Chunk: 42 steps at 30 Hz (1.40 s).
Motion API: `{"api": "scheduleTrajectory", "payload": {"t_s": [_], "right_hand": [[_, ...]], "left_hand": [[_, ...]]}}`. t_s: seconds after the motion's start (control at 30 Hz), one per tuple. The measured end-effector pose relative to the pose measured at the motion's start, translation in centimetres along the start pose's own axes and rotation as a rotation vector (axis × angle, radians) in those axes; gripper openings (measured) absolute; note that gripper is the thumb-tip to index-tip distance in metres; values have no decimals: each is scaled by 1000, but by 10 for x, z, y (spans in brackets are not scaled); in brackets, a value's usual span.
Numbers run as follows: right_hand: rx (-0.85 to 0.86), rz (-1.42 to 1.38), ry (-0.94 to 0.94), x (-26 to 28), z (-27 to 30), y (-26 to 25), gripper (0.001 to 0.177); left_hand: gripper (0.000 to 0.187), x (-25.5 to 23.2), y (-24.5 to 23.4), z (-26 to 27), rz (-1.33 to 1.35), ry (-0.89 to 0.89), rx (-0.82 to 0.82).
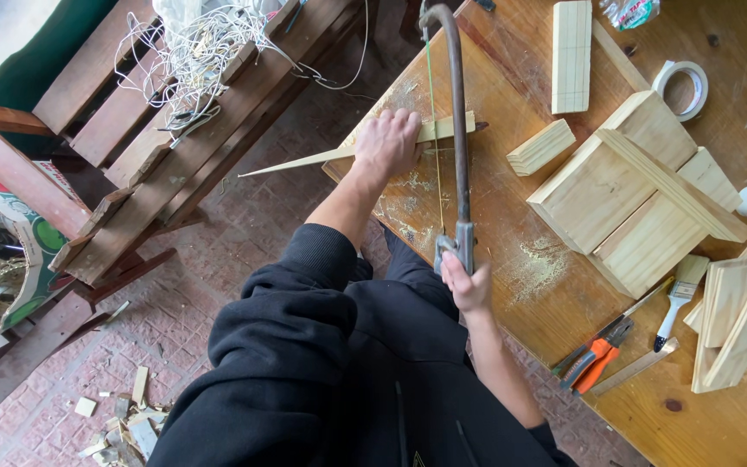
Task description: The person uses a hand saw to cut a thin wooden stick on a workbench. They hold the stick with their left hand and saw with their right hand, making a straight cut through the wood.
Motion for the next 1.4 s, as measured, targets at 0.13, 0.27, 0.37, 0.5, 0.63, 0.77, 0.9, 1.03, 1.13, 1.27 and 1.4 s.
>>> {"api": "scheduleTrajectory", "payload": {"t_s": [0.13,0.27,0.37,0.5,0.63,0.77,0.9,1.03,1.13,1.27,1.4], "right_hand": [[4,-4,-2,-7,28,-14,60],[-4,51,29,-26,53,-34,61],[1,109,81,-36,74,-47,61],[-9,230,210,-28,92,-62,56],[97,104,224,13,88,-55,51],[10,144,159,13,52,-47,67],[16,44,36,66,-5,-10,64],[-94,-142,84,78,-58,15,64],[-102,-145,84,80,-88,32,63],[-102,-65,43,62,-95,37,60],[-64,-26,-78,22,-94,40,60]], "left_hand": [[46,1,2,3,-11,9,-56],[44,-1,-1,1,-3,12,-67],[44,1,4,3,-12,11,-72],[47,2,12,2,-46,14,-59],[50,4,13,4,-44,-58,280],[46,-1,10,7,-36,24,-40],[50,0,14,3,-36,56,-52],[49,-1,4,3,-44,49,-34],[49,-1,3,2,-59,48,-27],[48,1,8,1,-23,32,-9],[46,1,5,2,4,9,10]]}}
Point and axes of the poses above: each hand's wrist, its own z-axis away from the middle knuckle, its own y-axis out of the palm, x = y × z, the point moved 10 cm from there along -z, towards the middle knuckle, and after that the axes turned 11 degrees about -x, right-handed, at the moved point
